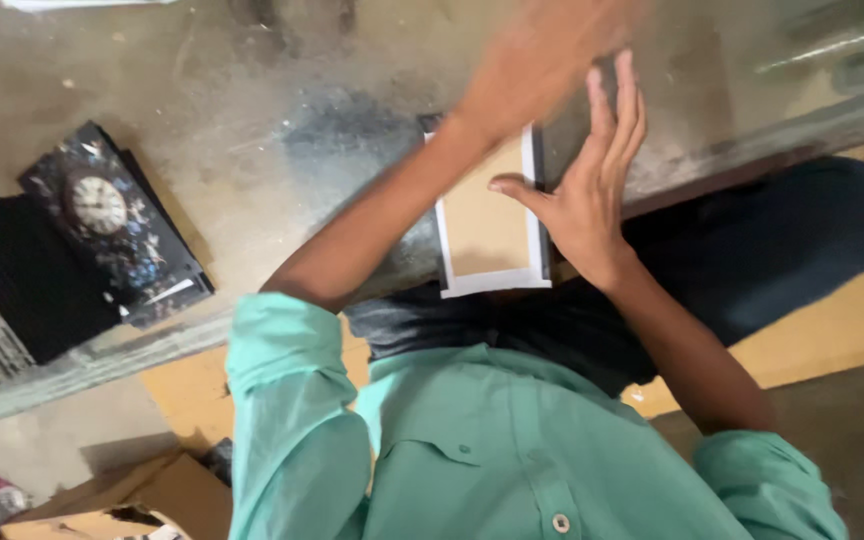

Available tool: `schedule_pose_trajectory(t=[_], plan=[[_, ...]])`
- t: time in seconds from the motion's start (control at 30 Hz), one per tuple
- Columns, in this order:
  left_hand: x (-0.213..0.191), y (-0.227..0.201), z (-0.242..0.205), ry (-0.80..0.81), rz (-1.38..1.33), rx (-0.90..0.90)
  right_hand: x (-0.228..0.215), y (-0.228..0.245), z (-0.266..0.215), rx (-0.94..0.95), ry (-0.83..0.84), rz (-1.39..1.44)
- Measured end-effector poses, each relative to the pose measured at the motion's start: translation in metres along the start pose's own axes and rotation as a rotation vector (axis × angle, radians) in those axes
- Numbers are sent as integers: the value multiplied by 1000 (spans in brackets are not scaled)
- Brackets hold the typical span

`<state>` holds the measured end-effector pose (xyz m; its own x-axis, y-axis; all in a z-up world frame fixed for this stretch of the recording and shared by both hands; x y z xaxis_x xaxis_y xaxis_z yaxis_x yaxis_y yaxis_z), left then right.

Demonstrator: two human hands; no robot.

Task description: The person sits on the floor and repeatedly places a white mat board into a black frame, presses the edges to secure it, and then sets the assembled frame aside. The person handles multiple frames one at a time, stacking them on the table.

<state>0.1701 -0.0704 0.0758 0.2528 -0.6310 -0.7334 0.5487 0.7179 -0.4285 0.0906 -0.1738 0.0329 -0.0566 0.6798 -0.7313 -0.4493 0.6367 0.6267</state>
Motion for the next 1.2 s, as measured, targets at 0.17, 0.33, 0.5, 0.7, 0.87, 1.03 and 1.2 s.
schedule_pose_trajectory(t=[0.17, 0.33, 0.5, 0.7, 0.87, 1.03, 1.2], plan=[[-45, 18, 17, -398, -942, -38, 0, 8, 8, -46, -9, -54], [-43, 36, -24, 191, 36, -456, 22, 23, -2, -106, 325, 115], [-17, 31, -86, 698, -218, -599, 8, 23, -1, -96, 237, 37], [-96, 34, -85, -126, -835, -627, -59, -7, 7, 34, -249, 359], [-42, -7, -100, 440, -707, -544, -23, -35, 28, 314, 1, 1219], [-44, 10, -99, 9, -1112, -665, -12, -45, 28, 281, 8, 1238], [-34, 15, -100, -25, -1121, -712, -6, -74, 30, 434, 21, 1214]])
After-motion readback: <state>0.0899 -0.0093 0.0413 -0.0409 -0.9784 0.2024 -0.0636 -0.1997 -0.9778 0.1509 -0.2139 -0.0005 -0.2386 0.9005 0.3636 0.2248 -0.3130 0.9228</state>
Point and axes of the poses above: each hand's wrist, its own z-axis towards the middle knuckle, its own x-axis out of the palm, y = z × x, the point moved 10 cm from there along z, towards the middle knuckle, and after that the axes turned 1 degree about z, right-handed, at the moved point
